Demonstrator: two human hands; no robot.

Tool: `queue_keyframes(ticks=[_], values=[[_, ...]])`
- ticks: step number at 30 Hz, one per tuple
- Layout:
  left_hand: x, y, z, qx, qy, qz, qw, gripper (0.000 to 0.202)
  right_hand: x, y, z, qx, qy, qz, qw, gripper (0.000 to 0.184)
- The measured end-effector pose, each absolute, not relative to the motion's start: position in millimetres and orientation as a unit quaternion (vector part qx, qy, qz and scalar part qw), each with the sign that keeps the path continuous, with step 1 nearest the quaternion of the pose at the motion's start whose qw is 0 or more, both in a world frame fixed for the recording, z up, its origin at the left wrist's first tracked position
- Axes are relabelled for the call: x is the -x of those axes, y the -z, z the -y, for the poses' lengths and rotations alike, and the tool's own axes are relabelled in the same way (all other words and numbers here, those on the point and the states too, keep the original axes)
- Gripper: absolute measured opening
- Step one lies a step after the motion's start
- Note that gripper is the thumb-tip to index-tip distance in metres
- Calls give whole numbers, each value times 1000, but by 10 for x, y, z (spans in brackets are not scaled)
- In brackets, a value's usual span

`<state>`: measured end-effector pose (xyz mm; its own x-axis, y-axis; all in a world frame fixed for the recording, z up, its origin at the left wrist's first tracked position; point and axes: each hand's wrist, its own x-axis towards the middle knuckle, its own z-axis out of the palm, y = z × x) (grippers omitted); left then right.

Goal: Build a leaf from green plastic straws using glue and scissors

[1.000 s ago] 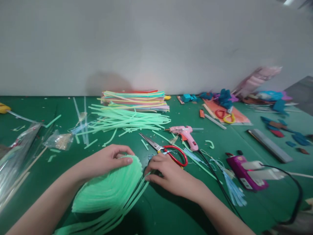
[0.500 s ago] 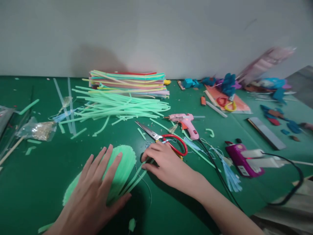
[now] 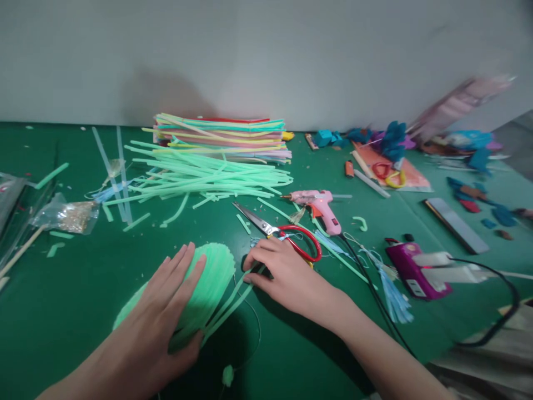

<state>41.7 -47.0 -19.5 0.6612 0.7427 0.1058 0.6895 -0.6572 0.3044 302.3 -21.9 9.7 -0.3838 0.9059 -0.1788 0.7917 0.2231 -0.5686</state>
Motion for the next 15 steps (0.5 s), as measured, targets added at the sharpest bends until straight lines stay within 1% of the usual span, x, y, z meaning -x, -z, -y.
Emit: queue_keyframes(ticks=[10,15], values=[[-461,200,492,-904,-106,-399,107,80,-3025,-103,216,548,-307,772,98,8],[-439,227,476,-913,-102,-386,85,76,-3023,-133,214,546,-305,774,97,8]])
